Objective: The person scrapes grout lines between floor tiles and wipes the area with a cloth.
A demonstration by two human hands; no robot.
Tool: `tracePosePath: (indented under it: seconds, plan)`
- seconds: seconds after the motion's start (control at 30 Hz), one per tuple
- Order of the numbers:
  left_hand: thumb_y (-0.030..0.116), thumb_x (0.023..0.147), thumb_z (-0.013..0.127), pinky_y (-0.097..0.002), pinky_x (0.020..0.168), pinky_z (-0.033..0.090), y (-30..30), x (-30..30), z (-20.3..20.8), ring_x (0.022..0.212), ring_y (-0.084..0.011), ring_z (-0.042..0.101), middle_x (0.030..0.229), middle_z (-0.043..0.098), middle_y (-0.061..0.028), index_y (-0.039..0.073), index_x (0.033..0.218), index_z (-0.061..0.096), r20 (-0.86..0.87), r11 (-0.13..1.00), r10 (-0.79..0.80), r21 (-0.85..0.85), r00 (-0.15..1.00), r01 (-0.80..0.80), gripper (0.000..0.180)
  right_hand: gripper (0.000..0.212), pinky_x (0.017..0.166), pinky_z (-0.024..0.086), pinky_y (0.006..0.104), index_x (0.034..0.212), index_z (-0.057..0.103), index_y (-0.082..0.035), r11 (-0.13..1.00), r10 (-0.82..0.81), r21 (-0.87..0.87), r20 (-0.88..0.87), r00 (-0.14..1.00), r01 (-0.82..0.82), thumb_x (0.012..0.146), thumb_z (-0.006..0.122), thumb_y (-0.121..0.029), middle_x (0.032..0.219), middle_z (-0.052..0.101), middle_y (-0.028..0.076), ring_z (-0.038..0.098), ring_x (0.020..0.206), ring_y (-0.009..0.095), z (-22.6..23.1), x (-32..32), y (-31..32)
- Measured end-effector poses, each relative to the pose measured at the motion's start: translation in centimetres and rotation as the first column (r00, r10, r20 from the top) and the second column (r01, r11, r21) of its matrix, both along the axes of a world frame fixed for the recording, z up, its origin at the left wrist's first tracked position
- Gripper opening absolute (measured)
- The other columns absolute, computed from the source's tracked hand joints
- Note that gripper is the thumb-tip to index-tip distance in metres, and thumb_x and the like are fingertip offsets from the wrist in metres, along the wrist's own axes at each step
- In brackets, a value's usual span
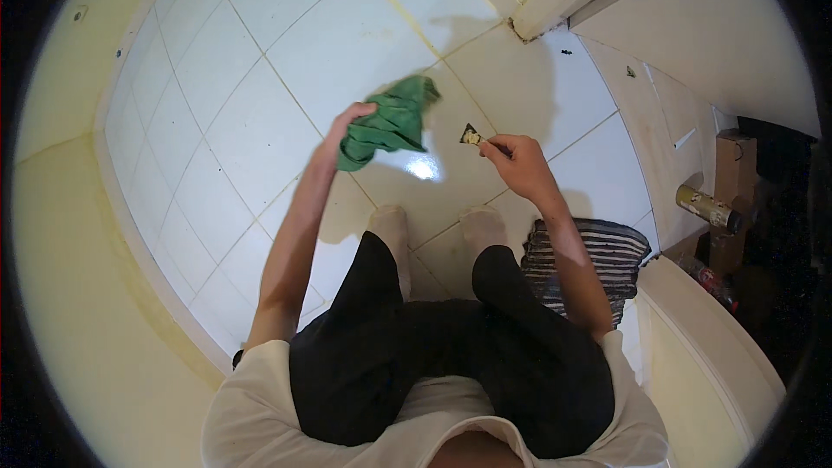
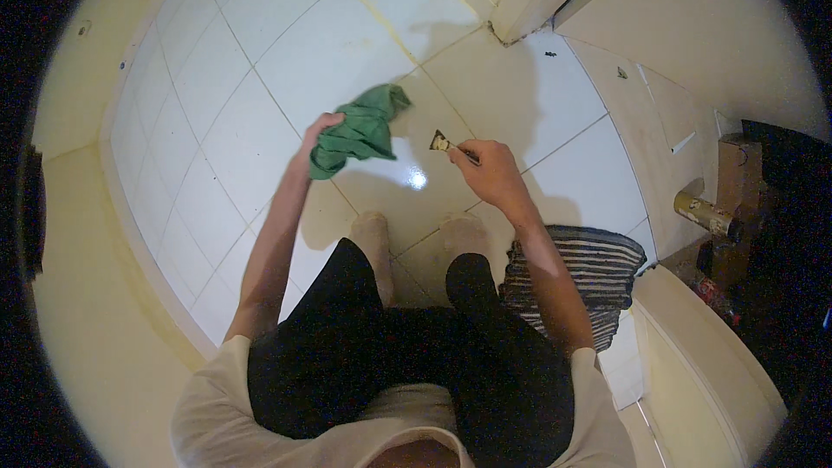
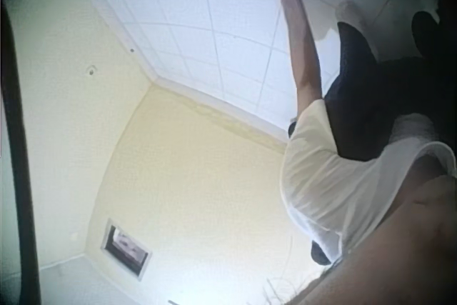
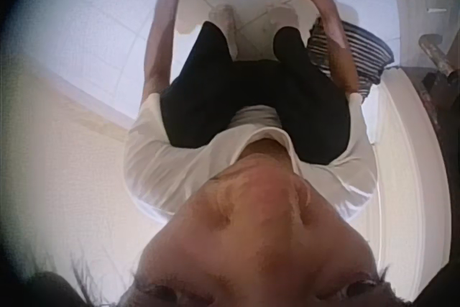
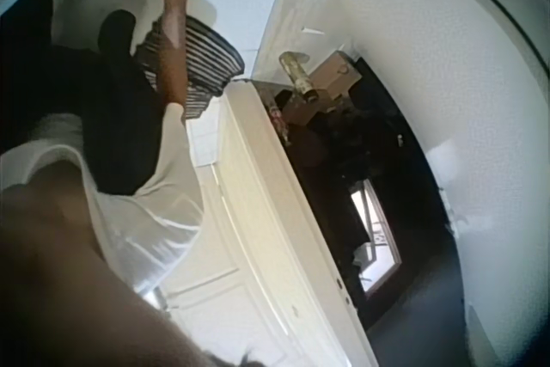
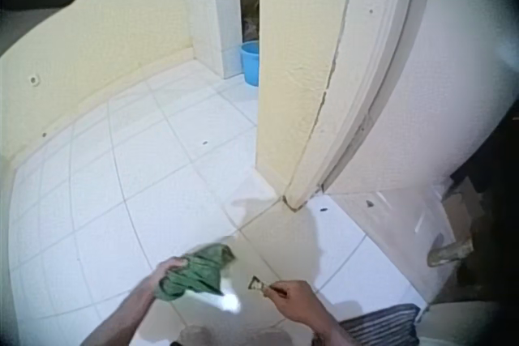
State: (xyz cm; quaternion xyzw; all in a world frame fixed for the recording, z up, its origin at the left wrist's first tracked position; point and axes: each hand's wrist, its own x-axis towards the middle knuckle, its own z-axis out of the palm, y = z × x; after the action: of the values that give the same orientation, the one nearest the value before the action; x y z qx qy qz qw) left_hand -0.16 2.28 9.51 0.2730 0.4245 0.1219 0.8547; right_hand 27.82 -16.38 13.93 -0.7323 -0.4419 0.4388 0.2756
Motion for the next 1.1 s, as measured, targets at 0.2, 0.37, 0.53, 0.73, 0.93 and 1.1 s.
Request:
tracePosePath:
  seconds: [0.2,0.37,0.53,0.73,0.93,1.1]
  plan:
    - [0.032,0.090,0.066,-0.0396,0.084,0.049,3.1,-3.5,3.6,0.101,-0.0253,0.062,0.105,0.063,-0.0078,0.012,0.127,0.067,-0.874,-0.109,0.220,0.420,0.434,0.901,0.042,0.023,0.056,0.042,0.0285,0.100,0.072,0.004,0.999,-0.026,0.021,0.077,0.997,0.024,0.094,0.067,-0.017,0.067,0.064,0.006,0.050,0.061,0.008,-1.5,2.0,-2.5]
    - [0.029,0.083,0.071,-0.0423,0.086,0.046,3.1,-6.7,0.3,0.105,-0.0252,0.059,0.112,0.063,-0.0067,0.015,0.129,0.068,-0.835,0.060,0.360,0.466,0.416,0.883,0.048,0.021,0.059,0.046,0.0284,0.104,0.069,0.004,0.998,-0.060,0.000,0.100,0.993,0.060,0.094,0.067,-0.015,0.071,0.066,0.006,0.056,0.064,0.009,-1.2,1.4,-2.3]
    - [0.029,0.083,0.072,-0.0427,0.086,0.046,2.9,-5.8,0.4,0.107,-0.0270,0.058,0.114,0.062,-0.0082,0.015,0.129,0.067,-0.810,0.037,0.357,0.510,0.465,0.859,0.049,0.022,0.059,0.048,0.0265,0.110,0.067,0.003,0.997,-0.079,0.027,0.077,0.994,0.077,0.094,0.067,-0.013,0.075,0.067,0.007,0.060,0.067,0.009,-2.1,1.6,-2.4]
    - [0.033,0.082,0.072,-0.0442,0.088,0.049,0.3,0.9,-0.5,0.112,-0.0285,0.058,0.124,0.061,-0.0114,0.014,0.133,0.062,-0.771,-0.207,0.140,0.592,0.622,0.779,0.056,0.018,0.055,0.043,0.0228,0.109,0.068,0.003,0.958,-0.251,0.161,0.085,0.964,0.235,0.096,0.066,-0.010,0.076,0.065,0.003,0.057,0.065,0.006,-2.9,4.2,-2.7]
    - [0.035,0.085,0.070,-0.0449,0.088,0.048,-4.4,11.4,-4.5,0.114,-0.0294,0.060,0.124,0.061,-0.0137,0.002,0.144,0.047,-0.844,-0.113,0.212,0.480,0.493,0.870,0.072,0.017,0.055,0.044,0.0245,0.105,0.070,0.001,0.908,-0.402,0.172,0.097,0.910,0.383,0.096,0.067,-0.013,0.073,0.066,0.004,0.058,0.065,0.007,-1.5,7.2,-2.4]
    - [0.031,0.083,0.070,-0.0457,0.091,0.048,-6.1,16.3,-5.0,0.116,-0.0303,0.060,0.124,0.062,-0.0143,-0.003,0.139,0.049,-0.824,-0.332,-0.154,0.563,0.546,0.757,0.068,0.016,0.056,0.045,0.0246,0.105,0.070,0.001,0.900,-0.423,0.158,0.105,0.900,0.405,0.096,0.067,-0.012,0.075,0.067,0.005,0.059,0.066,0.007,-1.5,7.8,-3.4]
